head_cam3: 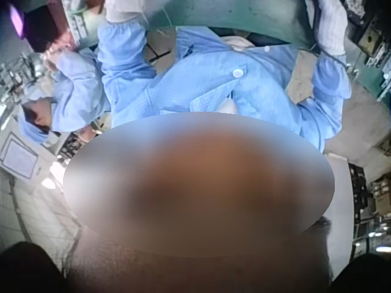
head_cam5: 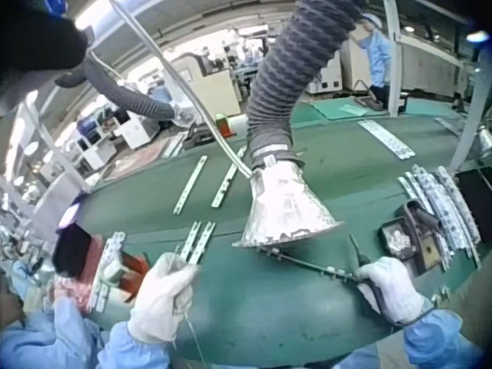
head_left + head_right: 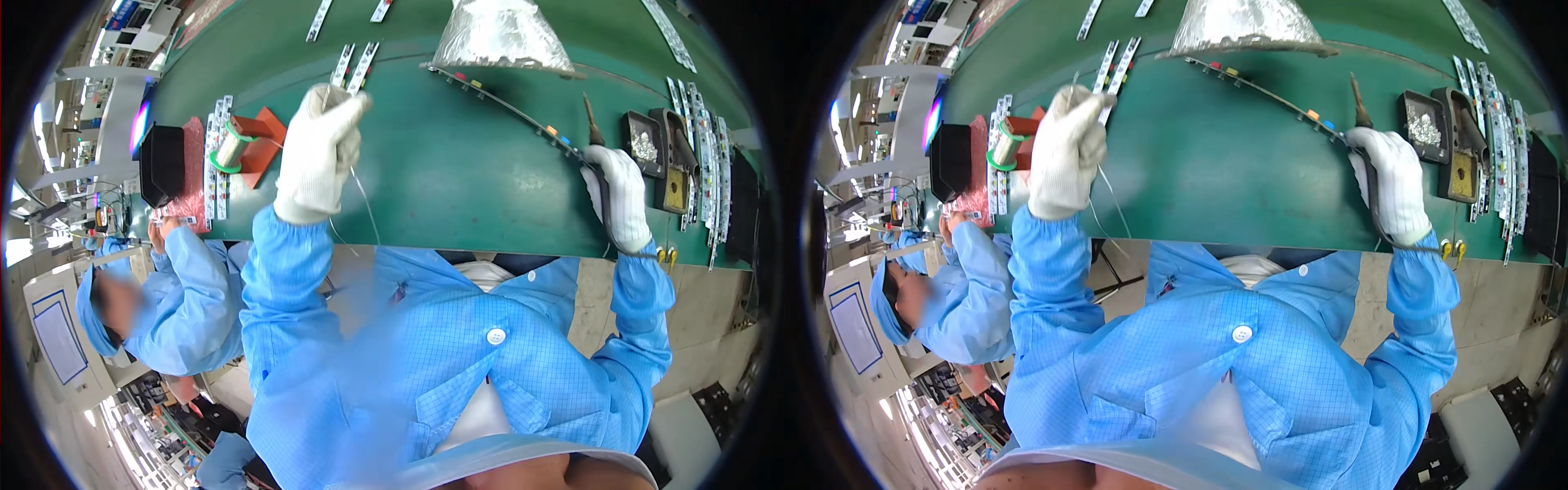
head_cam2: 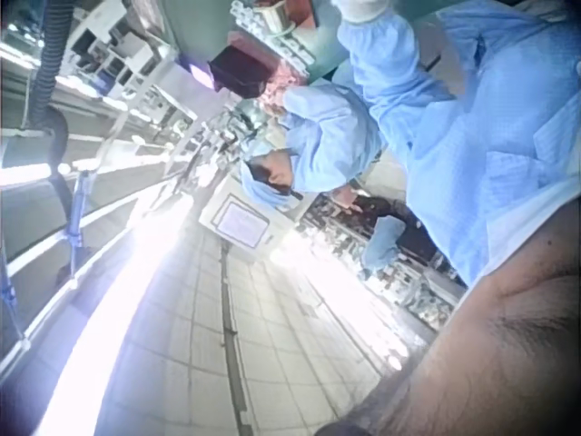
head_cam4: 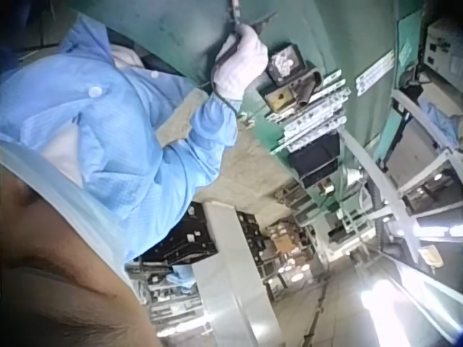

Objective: Soldering electrical components and wiring onto flexible LED strips at an assembly workbench.

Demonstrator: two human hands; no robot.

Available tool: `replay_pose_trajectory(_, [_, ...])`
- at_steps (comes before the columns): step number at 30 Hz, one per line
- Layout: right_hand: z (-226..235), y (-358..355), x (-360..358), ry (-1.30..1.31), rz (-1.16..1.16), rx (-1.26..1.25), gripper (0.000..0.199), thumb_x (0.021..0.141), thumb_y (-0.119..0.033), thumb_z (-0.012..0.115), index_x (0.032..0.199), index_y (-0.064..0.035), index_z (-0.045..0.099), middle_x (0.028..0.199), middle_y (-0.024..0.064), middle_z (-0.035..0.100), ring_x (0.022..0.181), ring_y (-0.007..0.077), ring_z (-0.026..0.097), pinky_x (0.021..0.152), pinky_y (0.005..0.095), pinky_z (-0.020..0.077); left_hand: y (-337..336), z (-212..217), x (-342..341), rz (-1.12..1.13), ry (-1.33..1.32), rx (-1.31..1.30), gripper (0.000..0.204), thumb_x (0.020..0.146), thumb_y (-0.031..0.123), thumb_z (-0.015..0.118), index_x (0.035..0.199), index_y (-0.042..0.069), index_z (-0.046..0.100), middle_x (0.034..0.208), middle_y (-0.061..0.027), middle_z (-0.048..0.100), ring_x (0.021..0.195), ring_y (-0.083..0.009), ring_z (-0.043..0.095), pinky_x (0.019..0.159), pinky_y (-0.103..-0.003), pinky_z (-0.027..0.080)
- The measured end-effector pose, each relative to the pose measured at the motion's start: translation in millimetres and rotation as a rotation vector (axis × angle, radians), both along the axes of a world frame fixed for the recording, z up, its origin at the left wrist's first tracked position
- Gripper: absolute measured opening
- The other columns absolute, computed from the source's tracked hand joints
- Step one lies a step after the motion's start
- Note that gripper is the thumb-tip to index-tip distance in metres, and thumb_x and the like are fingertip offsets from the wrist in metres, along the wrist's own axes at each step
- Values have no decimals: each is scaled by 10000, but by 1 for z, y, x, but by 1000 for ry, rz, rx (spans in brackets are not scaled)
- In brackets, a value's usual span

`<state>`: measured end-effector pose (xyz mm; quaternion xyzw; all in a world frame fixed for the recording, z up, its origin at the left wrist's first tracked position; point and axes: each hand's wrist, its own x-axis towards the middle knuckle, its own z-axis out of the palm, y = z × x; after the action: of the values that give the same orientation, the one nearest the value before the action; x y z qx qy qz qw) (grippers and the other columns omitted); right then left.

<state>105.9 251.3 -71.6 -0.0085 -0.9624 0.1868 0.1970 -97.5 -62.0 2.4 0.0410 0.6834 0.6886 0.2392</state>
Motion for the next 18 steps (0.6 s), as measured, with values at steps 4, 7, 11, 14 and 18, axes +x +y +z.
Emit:
replay_pose_trajectory(4, [-18,-5,29,97,-44,13,284,752,21,728,999,-46,606,923,116,664,822,309,629,735,389,498,-26,-27,27,-64,-9,-243,367,875,234,688,1121,-9,566,779,-44,587,516,-75,496,435,-215,334])
replay_pose_trajectory(7, [-26,-8,35,107,-24,2,306,744,37,749,1002,-48,609,937,114,677,837,305,644,741,382,509,-39,-61,34,-214,398,-430,389,873,272,684,1142,8,587,797,-64,607,662,-155,619,544,-246,454])
replay_pose_trajectory(11, [-33,-16,35,219,23,118,348,719,62,768,1011,-49,615,941,111,686,837,305,661,750,370,527,-27,-85,41,-97,550,-602,356,843,275,695,1124,63,643,846,-131,670,779,-231,672,718,-330,529])
replay_pose_trajectory(14, [-31,-21,35,232,17,193,355,724,72,762,1026,-46,617,950,112,691,854,300,672,766,361,536,-30,-91,45,-162,611,-726,258,841,275,690,995,69,667,838,-136,683,789,-273,674,719,-363,526])
replay_pose_trajectory(18, [-34,-19,39,160,-21,83,393,749,76,750,1087,-52,596,999,132,708,862,290,684,773,360,543,-37,-97,51,-170,735,-773,193,838,241,697,942,84,655,834,-104,681,761,-301,663,681,-378,526])
